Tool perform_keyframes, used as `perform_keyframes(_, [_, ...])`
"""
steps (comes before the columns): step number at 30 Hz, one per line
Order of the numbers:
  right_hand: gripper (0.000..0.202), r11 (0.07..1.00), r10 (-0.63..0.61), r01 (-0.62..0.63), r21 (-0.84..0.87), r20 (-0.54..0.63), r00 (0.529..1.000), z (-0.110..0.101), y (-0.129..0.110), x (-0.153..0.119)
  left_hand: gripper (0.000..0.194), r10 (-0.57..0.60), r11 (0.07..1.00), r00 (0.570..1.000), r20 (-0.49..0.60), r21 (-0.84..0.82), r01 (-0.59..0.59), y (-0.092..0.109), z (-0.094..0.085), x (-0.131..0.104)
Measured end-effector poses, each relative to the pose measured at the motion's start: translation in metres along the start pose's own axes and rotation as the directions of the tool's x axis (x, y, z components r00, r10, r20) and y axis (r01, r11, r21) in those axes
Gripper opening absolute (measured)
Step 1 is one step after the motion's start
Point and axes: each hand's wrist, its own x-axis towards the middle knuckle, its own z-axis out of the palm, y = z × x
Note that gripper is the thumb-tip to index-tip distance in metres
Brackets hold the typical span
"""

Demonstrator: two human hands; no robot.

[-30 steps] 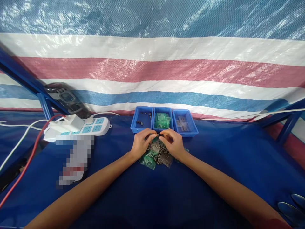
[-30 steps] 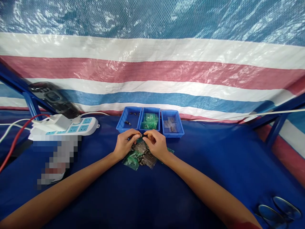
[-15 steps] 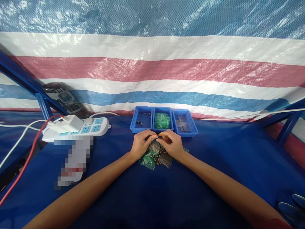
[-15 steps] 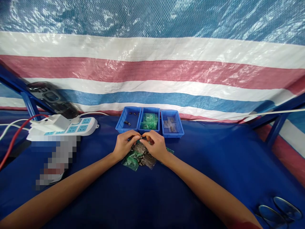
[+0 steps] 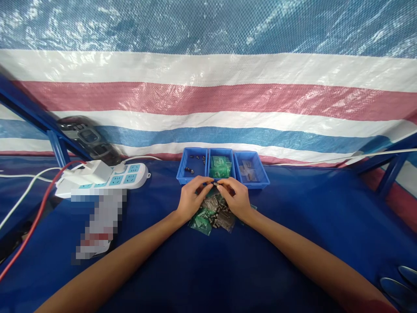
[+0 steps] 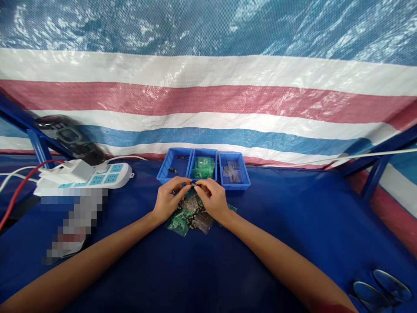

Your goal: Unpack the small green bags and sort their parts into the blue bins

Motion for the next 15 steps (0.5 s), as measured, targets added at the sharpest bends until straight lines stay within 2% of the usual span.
perform_keyframes(6, [0.020,1.000,-0.008,0.008,-0.008,0.007,1.000,-0.0007,0.0006,0.0007,0.017,0.061,0.998,0.998,-0.030,0.010,-0.061,0.0012,-0.0005,0.0009])
perform_keyframes(13, [0.024,0.998,-0.020,0.021,-0.055,0.017,1.000,-0.0015,0.0006,-0.0010,0.016,0.108,0.994,0.994,0.029,0.004,-0.108,0.0022,0.0012,0.0011])
perform_keyframes(15, [0.023,0.998,-0.023,0.023,-0.059,0.012,1.000,-0.0011,-0.0002,-0.0015,0.014,0.123,0.992,0.992,0.016,0.011,-0.123,0.0031,0.0011,0.0009])
